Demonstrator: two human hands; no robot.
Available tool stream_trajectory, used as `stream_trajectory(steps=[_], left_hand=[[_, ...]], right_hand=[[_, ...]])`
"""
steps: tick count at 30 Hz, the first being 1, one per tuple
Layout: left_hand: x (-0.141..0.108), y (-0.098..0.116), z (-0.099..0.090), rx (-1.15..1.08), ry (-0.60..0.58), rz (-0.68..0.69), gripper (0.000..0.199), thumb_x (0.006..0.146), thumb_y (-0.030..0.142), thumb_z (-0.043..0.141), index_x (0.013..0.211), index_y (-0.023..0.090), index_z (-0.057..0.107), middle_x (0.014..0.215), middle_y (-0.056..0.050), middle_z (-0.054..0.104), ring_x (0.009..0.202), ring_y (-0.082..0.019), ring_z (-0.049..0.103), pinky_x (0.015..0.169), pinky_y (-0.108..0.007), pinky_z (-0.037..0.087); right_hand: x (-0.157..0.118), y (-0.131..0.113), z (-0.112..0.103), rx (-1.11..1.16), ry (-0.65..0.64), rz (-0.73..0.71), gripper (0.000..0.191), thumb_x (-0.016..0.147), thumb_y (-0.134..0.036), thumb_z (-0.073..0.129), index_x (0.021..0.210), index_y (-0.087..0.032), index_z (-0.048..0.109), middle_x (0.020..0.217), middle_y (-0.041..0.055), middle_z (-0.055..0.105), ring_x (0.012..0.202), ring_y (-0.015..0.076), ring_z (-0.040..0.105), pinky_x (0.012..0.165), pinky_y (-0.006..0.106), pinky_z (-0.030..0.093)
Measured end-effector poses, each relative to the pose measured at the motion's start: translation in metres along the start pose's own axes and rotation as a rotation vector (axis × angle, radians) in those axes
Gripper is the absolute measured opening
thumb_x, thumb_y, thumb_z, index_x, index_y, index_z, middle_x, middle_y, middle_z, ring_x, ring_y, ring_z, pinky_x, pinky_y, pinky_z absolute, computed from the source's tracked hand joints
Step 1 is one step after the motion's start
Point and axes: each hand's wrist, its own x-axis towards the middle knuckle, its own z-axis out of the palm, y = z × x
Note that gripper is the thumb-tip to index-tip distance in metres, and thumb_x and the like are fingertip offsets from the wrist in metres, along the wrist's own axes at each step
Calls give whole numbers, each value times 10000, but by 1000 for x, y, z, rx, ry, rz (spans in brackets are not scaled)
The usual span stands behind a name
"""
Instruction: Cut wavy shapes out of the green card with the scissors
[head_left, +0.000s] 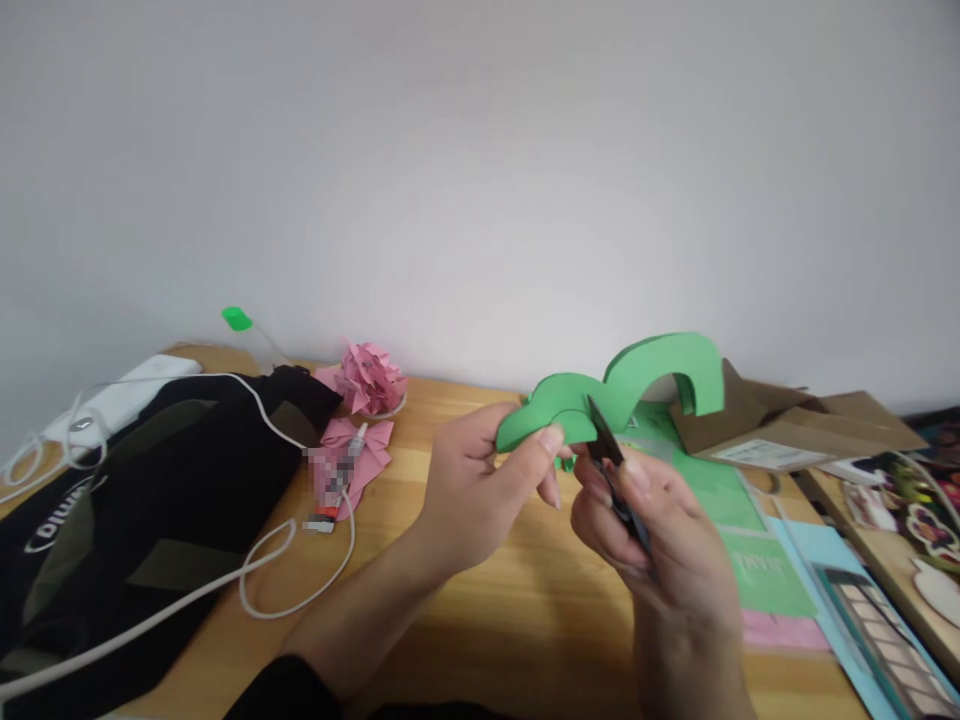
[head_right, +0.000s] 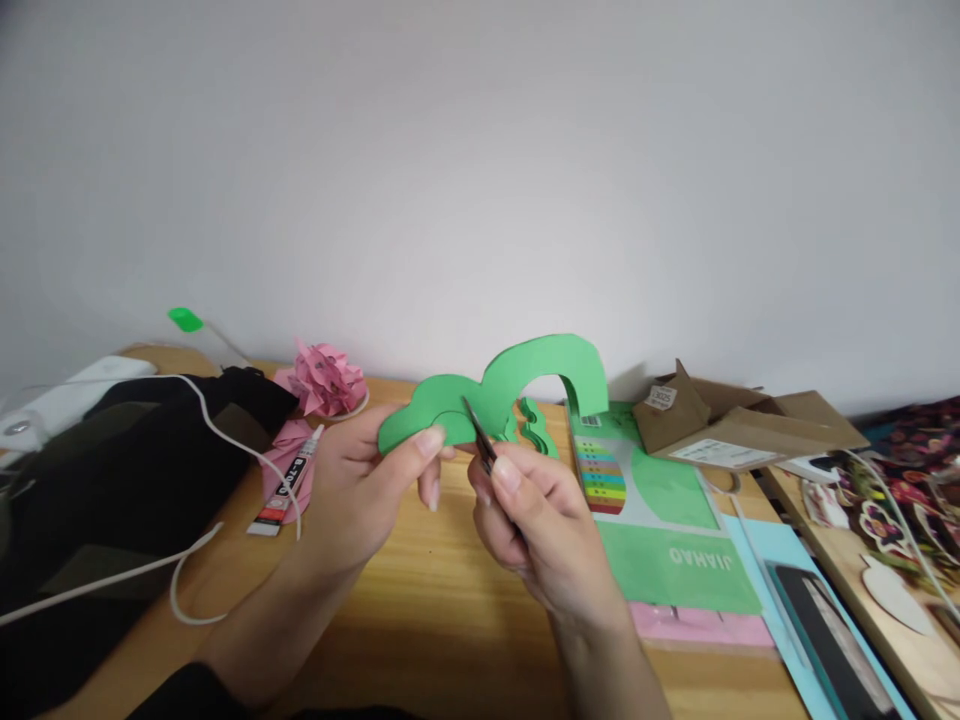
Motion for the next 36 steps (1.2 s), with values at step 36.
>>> stream_trajectory(steps=[36], left_hand=[[6,4,-17,-141,-133,-64,224,808,127,576,591,176,610,428,77,547,405,-44,466,521,-187,440]], right_hand=[[1,-12,3,-69,-117,10,369,913,-474,537,684,-192,472,426,-106,285,341,24,125,349,206,75]])
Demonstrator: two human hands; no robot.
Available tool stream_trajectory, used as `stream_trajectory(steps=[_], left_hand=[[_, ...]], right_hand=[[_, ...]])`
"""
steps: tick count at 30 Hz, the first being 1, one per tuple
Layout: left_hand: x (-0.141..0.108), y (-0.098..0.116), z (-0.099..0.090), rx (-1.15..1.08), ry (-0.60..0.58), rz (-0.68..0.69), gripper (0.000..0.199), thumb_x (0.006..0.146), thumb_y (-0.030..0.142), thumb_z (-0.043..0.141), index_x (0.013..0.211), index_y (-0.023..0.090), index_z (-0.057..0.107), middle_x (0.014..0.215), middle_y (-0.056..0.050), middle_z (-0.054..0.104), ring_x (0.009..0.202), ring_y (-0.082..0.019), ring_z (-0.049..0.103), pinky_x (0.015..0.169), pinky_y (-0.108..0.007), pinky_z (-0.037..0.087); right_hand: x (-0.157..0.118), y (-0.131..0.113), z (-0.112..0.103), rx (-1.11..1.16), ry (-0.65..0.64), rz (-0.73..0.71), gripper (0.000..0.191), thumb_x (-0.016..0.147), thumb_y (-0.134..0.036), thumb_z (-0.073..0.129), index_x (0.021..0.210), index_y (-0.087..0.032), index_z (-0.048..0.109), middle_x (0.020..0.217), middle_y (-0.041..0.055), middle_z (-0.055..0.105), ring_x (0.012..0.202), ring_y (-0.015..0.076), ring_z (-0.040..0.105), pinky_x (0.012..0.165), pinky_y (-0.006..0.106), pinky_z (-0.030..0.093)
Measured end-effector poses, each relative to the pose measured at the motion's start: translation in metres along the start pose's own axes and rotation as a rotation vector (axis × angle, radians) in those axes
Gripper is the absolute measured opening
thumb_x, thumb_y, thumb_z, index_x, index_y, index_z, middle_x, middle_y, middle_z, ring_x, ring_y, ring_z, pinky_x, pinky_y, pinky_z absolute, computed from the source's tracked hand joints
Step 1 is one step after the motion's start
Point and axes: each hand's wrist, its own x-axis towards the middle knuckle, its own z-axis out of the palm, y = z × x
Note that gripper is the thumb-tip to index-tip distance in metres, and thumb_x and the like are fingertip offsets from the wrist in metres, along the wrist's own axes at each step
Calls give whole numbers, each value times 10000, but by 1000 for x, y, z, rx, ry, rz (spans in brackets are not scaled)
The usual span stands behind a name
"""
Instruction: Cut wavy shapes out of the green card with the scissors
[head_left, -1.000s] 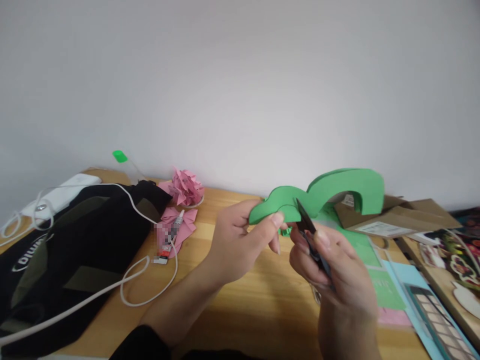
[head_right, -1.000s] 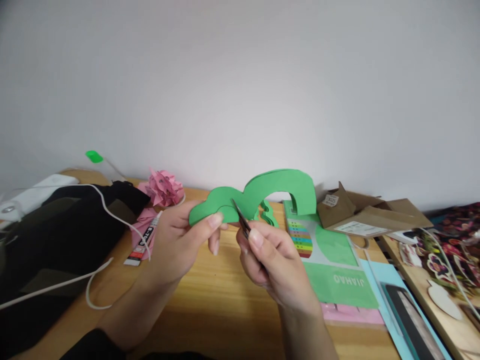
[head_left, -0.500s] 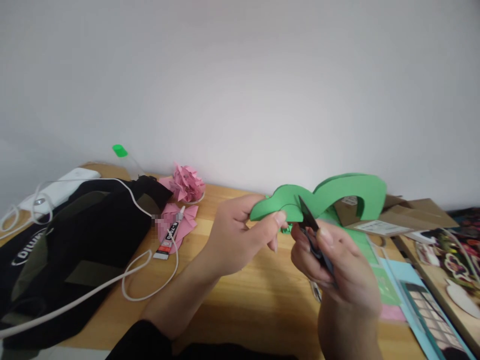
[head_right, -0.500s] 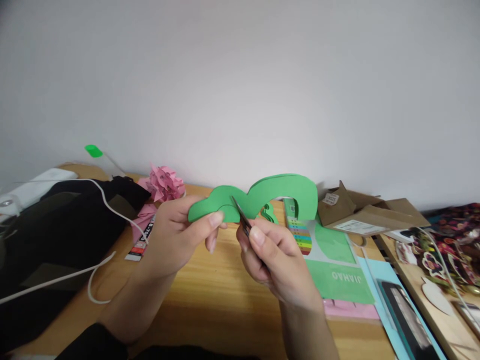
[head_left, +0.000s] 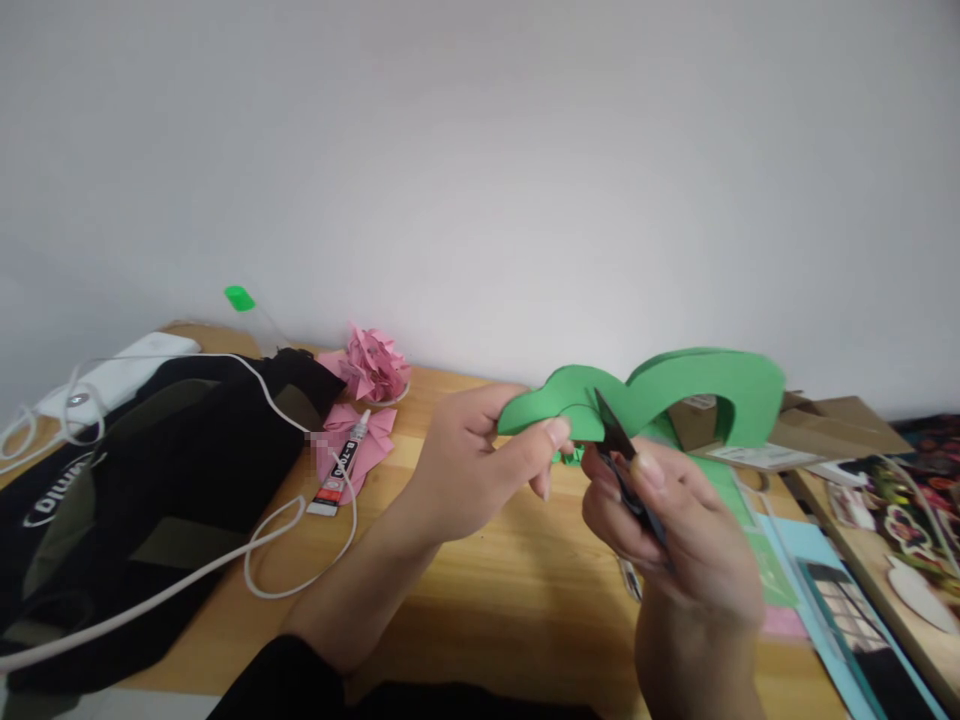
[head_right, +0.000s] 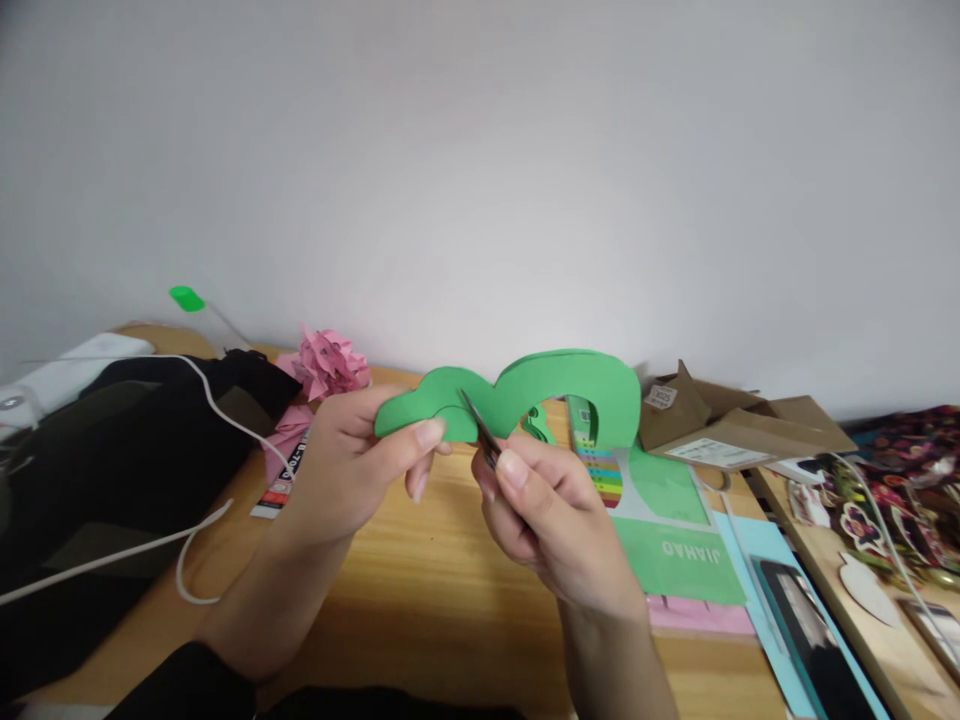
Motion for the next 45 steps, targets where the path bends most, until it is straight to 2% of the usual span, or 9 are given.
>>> stream_trajectory(steps=[17,24,33,35,38,41,42,44,45], left_hand=[[1,6,-7,13,-88,-23,340,786,116,576,457,160,502,418,52,517,402,-39,443,436,-178,367],[1,7,-12,22,-121,-87,189,777,168,600,589,176,614,413,48,538,364,-61,447,386,-188,364],[1,7,-16,0,-163,-56,191,801,119,577,619,150,625,430,57,542,387,-36,450,396,-148,348],[3,5,-17,20,-139,-40,188,797,139,594,613,155,628,425,58,545,382,-39,453,406,-158,359],[9,1,-21,84,-10,-34,219,782,158,602,563,167,599,411,62,533,378,-46,453,424,-176,377],[14,-4,-25,195,48,-79,259,766,161,583,509,168,557,403,53,530,404,-59,484,446,-181,388],[15,-5,-25,250,22,-104,261,763,166,580,503,164,555,413,46,545,419,-64,498,448,-180,385],[17,-8,-25,359,-62,-151,236,761,173,577,525,156,573,445,35,574,438,-68,511,438,-175,365],[18,-9,-25,400,-108,-167,215,757,170,575,543,152,583,459,34,579,441,-67,508,426,-170,348]], right_hand=[[-1,-5,-3,-32,-59,38,380,919,-472,532,673,-197,440,422,-107,275,346,32,148,348,208,85],[-1,-8,1,-49,-99,64,376,910,-485,532,676,-199,459,401,-111,260,329,37,135,341,214,87],[0,-8,-2,-29,-121,89,373,922,-474,522,679,-194,479,397,-109,248,339,35,136,353,206,94],[0,-7,-4,-15,-122,113,355,934,-468,506,714,-190,496,408,-113,254,344,30,127,358,201,100],[-6,-4,-14,-50,-208,150,346,946,-459,491,740,-182,515,412,-116,247,346,29,120,358,203,118],[-16,-10,-27,-98,-284,102,351,950,-472,466,772,-183,556,433,-106,265,333,32,132,352,220,148],[-19,-14,-31,-112,-252,57,355,951,-486,449,799,-192,577,453,-97,284,334,35,137,351,229,153],[-20,-28,-33,-210,-91,-40,364,942,-514,438,850,-214,623,505,-70,333,356,43,156,365,250,165],[-17,-36,-32,-297,-48,-119,335,901,-528,511,864,-221,639,480,-63,345,378,63,224,371,252,188]])
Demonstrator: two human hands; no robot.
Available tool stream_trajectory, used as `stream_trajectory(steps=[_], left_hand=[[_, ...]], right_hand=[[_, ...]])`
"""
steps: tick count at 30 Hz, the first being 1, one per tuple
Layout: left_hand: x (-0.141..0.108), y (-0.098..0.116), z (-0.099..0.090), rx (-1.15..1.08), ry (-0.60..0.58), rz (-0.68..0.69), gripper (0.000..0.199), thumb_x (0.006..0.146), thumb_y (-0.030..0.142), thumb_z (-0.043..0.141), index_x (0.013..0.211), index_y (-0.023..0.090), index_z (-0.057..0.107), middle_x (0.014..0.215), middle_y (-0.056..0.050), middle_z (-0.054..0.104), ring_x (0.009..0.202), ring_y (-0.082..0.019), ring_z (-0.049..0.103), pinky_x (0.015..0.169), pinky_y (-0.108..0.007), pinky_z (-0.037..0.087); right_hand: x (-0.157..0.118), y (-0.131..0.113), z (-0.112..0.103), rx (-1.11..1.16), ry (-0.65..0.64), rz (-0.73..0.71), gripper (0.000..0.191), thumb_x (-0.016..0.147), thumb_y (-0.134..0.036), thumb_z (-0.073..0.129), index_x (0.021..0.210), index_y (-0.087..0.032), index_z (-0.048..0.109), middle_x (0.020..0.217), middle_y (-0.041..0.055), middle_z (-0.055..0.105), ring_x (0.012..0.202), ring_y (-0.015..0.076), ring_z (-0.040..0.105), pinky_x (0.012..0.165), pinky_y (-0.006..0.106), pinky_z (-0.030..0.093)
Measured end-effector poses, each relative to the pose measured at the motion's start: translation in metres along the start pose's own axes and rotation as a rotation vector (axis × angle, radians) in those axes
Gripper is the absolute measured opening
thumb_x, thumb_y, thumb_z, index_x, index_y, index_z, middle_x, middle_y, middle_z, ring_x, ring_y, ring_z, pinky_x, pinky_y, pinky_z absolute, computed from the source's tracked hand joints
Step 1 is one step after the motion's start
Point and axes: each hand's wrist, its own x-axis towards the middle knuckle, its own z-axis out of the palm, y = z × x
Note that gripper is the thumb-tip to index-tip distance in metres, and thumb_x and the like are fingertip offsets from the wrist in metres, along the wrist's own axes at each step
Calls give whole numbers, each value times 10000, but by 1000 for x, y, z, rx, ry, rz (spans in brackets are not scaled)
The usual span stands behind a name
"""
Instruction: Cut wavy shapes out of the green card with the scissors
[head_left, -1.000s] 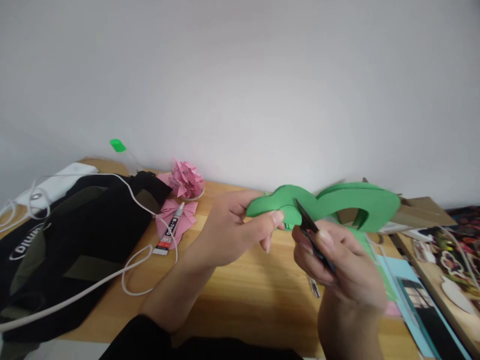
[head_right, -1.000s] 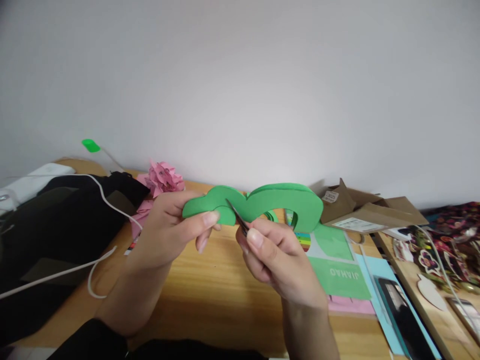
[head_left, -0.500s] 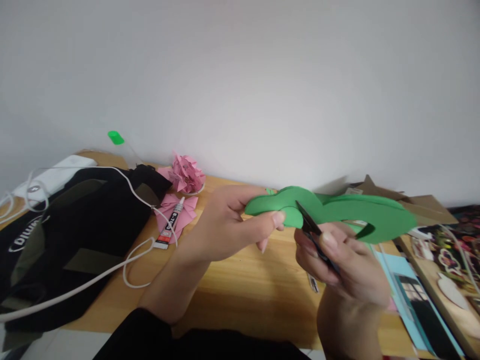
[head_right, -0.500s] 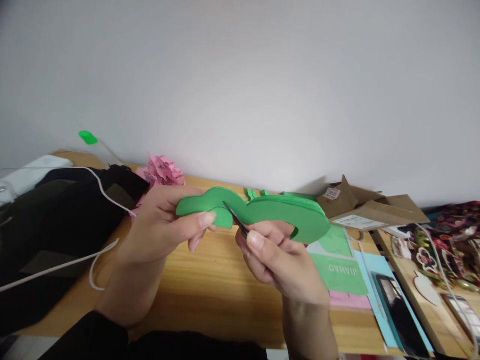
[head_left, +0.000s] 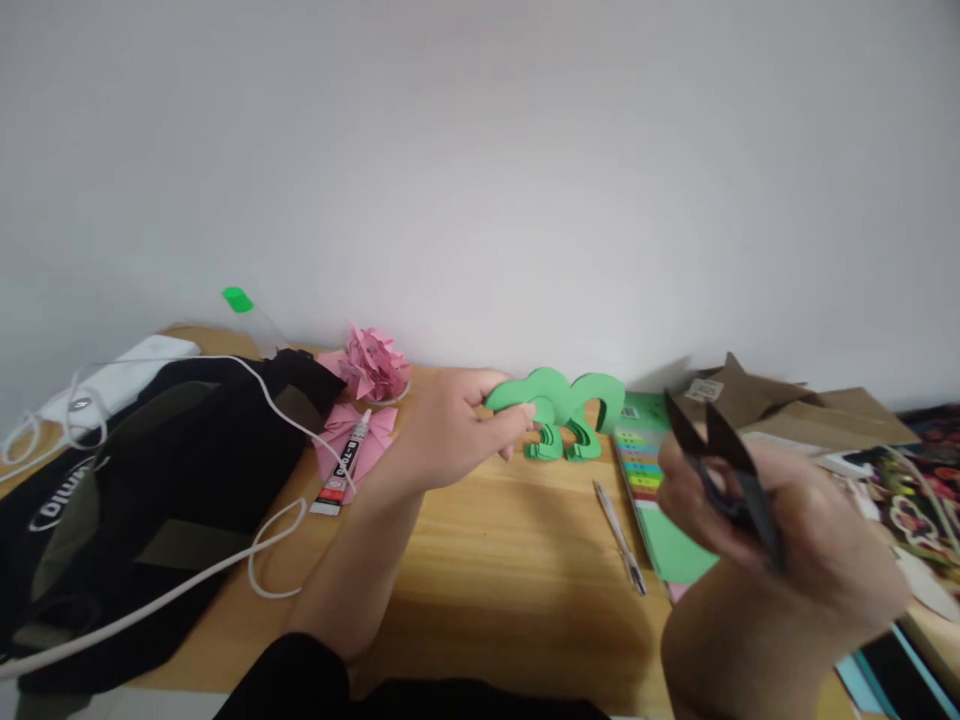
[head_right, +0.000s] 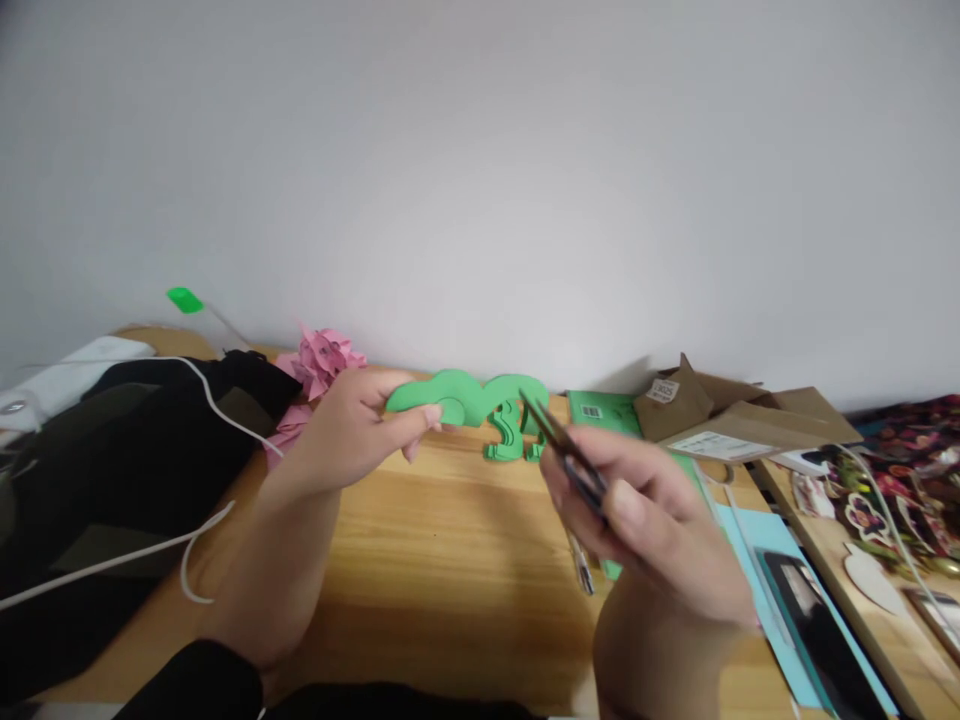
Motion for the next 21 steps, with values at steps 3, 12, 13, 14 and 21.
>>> stream_trajectory(steps=[3,12,13,14,21], left_hand=[[3,-3,4,35,-148,5,189,734,143,563,544,148,563,455,49,536,414,-51,464,392,-155,304],[8,-6,3,-231,-537,-18,150,685,171,602,540,149,569,532,38,551,388,-44,492,342,-132,351],[8,-5,3,-257,-545,-22,146,685,169,599,543,149,570,522,40,548,381,-42,485,342,-134,353],[8,-5,4,-284,-543,-21,140,687,166,597,550,150,570,514,40,547,379,-42,480,346,-137,359],[6,-8,16,-343,-273,18,174,771,224,623,624,151,566,508,23,568,455,-66,503,457,-189,415]], right_hand=[[23,-18,-1,-366,141,178,236,756,-396,750,862,-201,668,600,-11,531,479,81,383,408,237,270],[61,-5,-6,-313,-299,328,154,748,-258,717,628,-179,663,521,-51,442,458,57,333,396,203,240],[60,-5,-5,-286,-291,330,171,750,-257,714,613,-179,649,514,-55,431,452,54,321,394,202,232],[58,-5,-4,-268,-270,327,189,746,-260,719,598,-180,633,503,-60,414,445,50,304,390,200,220],[47,-8,-2,-318,21,244,237,728,-330,750,609,-176,615,493,-55,385,442,59,303,373,208,204]])
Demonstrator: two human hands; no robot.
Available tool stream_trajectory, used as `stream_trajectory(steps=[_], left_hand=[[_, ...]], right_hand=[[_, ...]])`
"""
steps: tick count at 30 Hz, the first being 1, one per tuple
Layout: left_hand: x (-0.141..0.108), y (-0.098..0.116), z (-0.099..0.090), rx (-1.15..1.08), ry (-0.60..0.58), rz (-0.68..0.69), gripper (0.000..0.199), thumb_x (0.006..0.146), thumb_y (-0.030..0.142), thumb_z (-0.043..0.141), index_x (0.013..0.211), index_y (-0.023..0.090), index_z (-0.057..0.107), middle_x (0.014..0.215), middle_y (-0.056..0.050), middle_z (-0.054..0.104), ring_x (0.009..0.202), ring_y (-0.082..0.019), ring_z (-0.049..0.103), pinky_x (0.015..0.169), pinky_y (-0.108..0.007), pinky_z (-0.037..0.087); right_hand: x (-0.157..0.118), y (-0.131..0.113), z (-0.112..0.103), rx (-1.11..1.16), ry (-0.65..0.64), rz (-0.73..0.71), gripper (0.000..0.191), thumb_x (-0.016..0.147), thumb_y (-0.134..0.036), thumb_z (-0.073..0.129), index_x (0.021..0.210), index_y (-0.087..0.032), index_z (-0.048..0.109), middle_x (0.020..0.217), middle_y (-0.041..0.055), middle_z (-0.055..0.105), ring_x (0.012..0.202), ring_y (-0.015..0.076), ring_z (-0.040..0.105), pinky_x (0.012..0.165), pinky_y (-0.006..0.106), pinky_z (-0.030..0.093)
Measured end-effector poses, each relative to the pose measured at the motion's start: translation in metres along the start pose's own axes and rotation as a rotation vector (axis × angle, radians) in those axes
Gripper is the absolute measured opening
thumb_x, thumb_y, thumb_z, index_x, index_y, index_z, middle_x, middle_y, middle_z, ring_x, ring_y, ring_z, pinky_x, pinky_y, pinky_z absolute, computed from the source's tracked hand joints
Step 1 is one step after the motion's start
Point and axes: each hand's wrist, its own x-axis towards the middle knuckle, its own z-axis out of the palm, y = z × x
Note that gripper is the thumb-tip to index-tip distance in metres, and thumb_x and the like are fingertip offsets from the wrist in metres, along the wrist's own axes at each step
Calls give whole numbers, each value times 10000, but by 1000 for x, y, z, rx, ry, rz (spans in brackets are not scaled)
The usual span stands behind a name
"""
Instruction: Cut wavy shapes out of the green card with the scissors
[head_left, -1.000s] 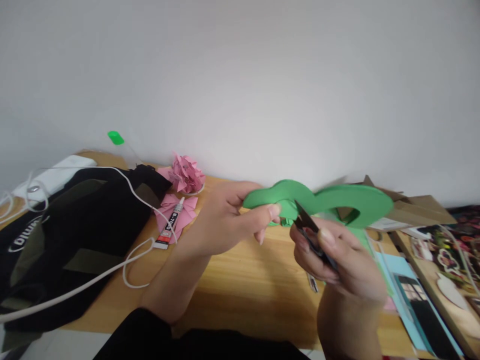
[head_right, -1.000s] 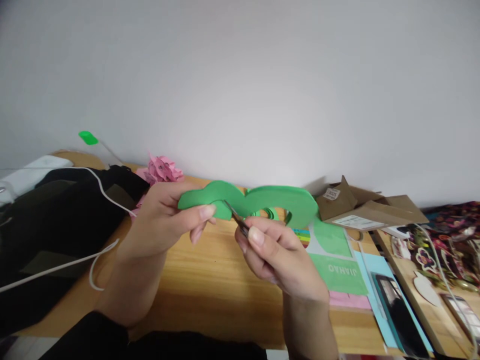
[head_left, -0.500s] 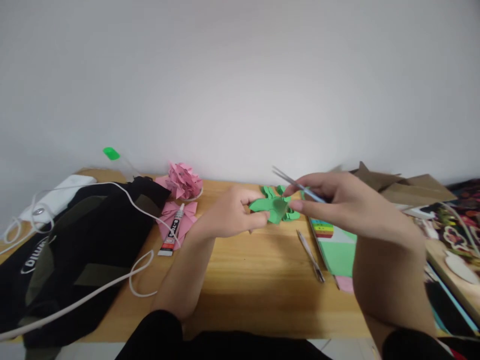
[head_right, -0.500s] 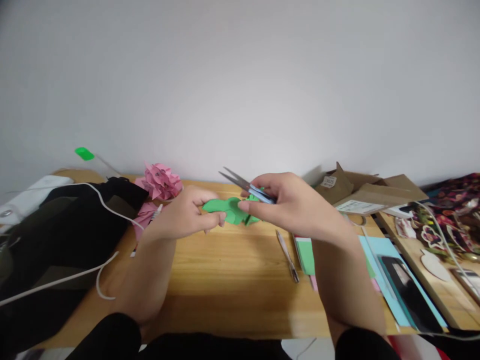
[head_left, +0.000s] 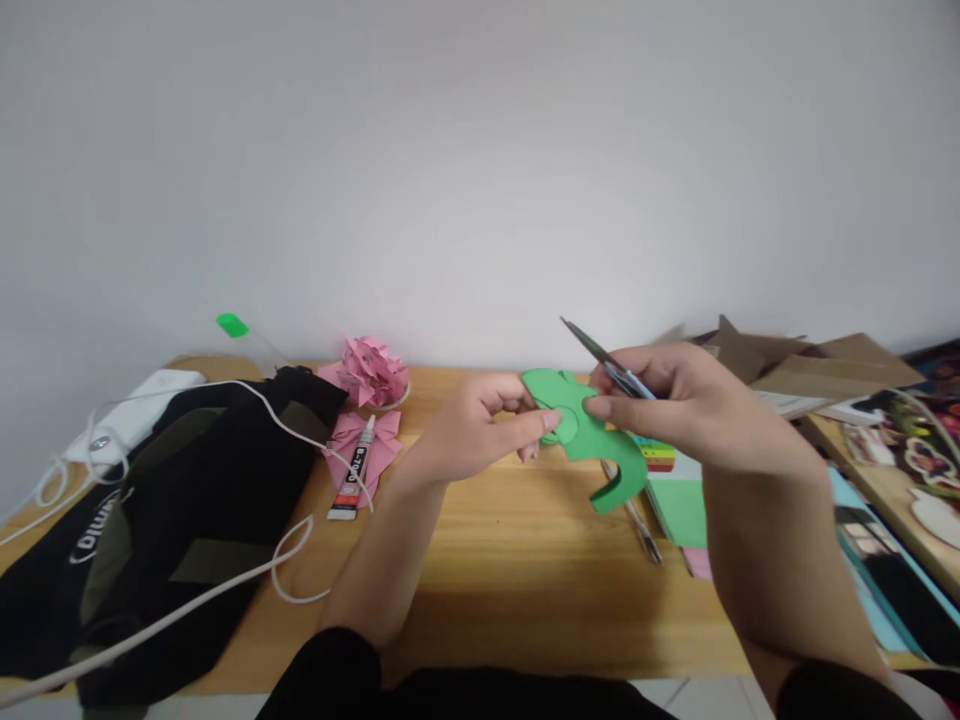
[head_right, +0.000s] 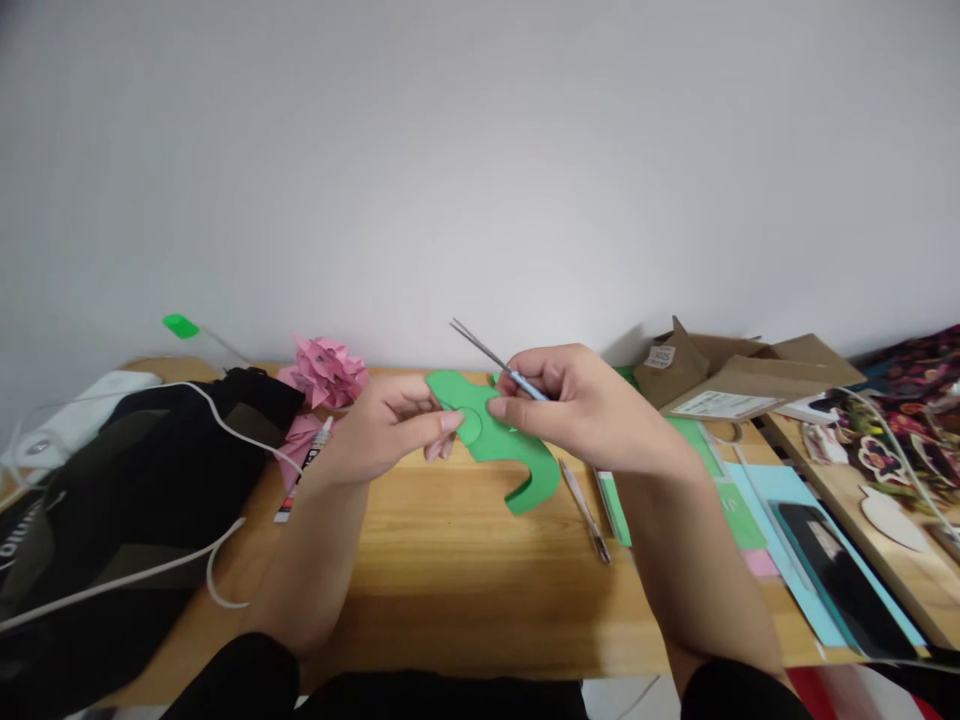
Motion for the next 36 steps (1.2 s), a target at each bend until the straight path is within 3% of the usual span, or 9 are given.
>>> stream_trajectory(steps=[3,6,13,19,25,31,36], left_hand=[[0,-1,6,34,95,8,260,803,274,619,584,159,538,494,16,561,483,-78,514,495,-211,419],[0,-1,12,36,149,32,295,820,282,608,563,165,523,493,25,546,507,-80,523,533,-218,434],[2,-1,18,-53,164,3,235,830,236,594,614,163,533,503,47,549,502,-69,556,554,-198,464],[1,-1,19,-101,172,6,249,836,207,596,602,159,523,502,51,543,510,-75,613,550,-182,491],[0,1,18,-206,169,-33,272,829,214,608,591,158,489,482,74,492,493,-106,665,521,-179,498],[1,-2,19,-312,174,-66,253,817,223,621,604,154,504,458,78,501,493,-114,680,519,-162,485],[3,-3,20,-356,195,-51,249,800,225,634,598,165,501,437,85,496,508,-125,689,550,-182,515]], right_hand=[[-3,0,0,-45,115,-22,242,712,-340,760,619,-172,613,508,-51,409,449,64,328,378,210,237],[-4,-1,1,-68,148,-54,246,721,-355,753,625,-180,608,503,-48,433,438,70,349,376,218,247],[-6,-2,5,-185,249,-74,278,731,-355,751,584,-184,587,464,-46,393,434,74,313,377,228,218],[-7,-1,1,-222,229,-71,309,731,-395,749,582,-185,577,489,-42,396,449,77,320,390,225,238],[-13,3,-7,-252,77,-19,271,742,-418,713,639,-185,620,494,-37,403,428,82,342,378,227,260],[-16,-1,-3,-353,108,52,244,722,-388,703,659,-162,634,530,-25,462,466,92,394,394,218,317],[-19,-2,3,-378,194,-12,224,740,-366,698,664,-164,640,512,-31,462,458,87,394,393,208,322]])
